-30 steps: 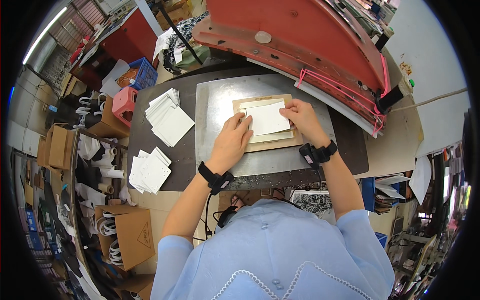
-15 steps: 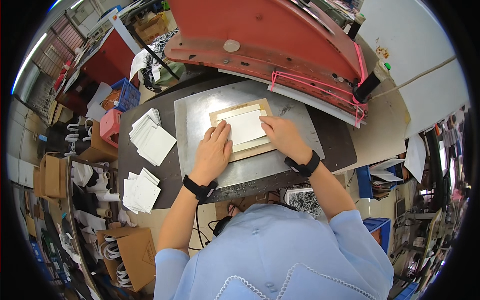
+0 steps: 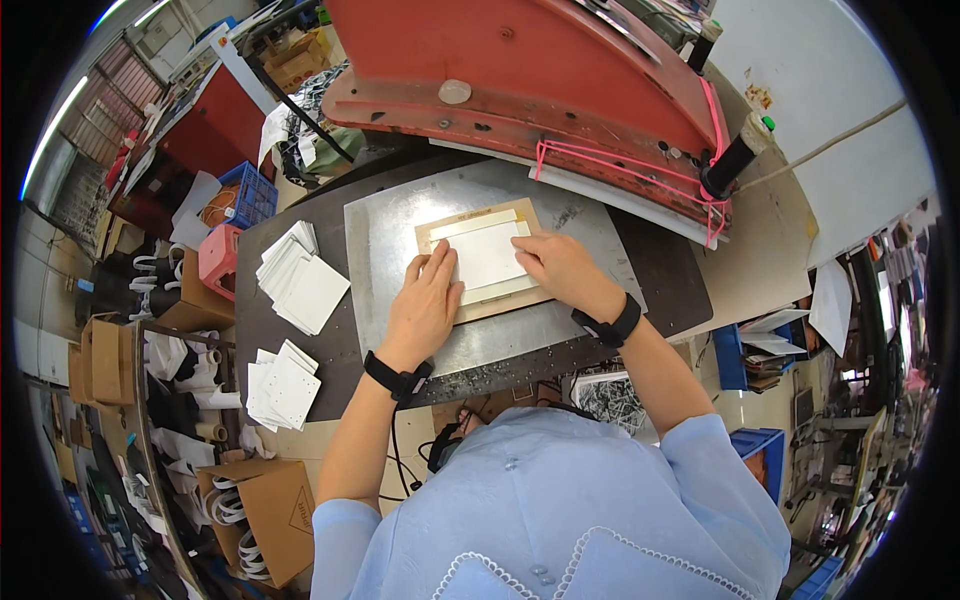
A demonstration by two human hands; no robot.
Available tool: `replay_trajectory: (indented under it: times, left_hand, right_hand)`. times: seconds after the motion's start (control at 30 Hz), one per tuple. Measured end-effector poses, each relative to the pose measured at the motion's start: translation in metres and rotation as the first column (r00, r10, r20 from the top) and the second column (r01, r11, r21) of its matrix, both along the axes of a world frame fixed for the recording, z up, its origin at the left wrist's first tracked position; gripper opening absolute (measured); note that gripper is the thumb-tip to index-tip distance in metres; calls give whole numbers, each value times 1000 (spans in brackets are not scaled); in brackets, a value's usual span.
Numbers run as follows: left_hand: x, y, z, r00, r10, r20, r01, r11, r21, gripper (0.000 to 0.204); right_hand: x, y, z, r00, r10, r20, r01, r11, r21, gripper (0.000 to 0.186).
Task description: Operating a manual stamping press to punch holes or indent patterns into small leather pieces.
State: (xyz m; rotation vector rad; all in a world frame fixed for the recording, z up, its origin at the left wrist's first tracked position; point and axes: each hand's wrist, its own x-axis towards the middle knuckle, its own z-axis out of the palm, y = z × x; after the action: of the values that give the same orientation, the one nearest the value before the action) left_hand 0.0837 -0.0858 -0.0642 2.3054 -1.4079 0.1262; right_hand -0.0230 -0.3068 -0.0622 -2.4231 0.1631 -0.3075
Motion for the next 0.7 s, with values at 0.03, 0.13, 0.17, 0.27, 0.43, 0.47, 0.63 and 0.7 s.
replay_trajectory:
  times: [0.03, 0.13, 0.17, 0.27, 0.43, 0.47, 0.63, 0.7]
  left_hand:
    - [0, 0, 1, 1000, 1, -9, -1, 1000, 5, 44]
    - [-1, 1, 2, 1000, -1, -1, 1, 1000, 18, 45]
    - [-1, 1, 2, 1000, -3, 7, 3, 1000, 22, 45]
    - [-1, 1, 1, 1000, -10, -13, 10, 1000, 6, 46]
    - [1, 3, -6, 999, -23, 28, 23, 1000, 18, 45]
    - [1, 2, -9, 998, -42, 47, 42, 999, 3, 45]
    - [0, 5, 2, 998, -60, -34, 62, 996, 71, 46]
    - [4, 9, 3, 995, -42, -89, 40, 999, -21, 46]
  right_hand:
    - [-1, 0, 0, 998, 17, 55, -13, 998, -63, 19]
    - [-2, 2, -5, 979, 75, 190, -27, 970, -240, 26]
    - [0, 3, -12, 972, 93, 218, -26, 956, -291, 28]
    - [0, -4, -24, 961, 136, 240, -64, 956, -288, 30]
    - [-8, -10, -23, 964, 180, 195, -101, 928, -357, 36]
    - [-9, -5, -30, 961, 168, 221, -58, 900, -433, 37]
    - [-18, 2, -29, 985, 26, 170, 42, 922, -386, 48]
    - [-37, -6, 9, 912, -132, 390, 230, 949, -217, 53]
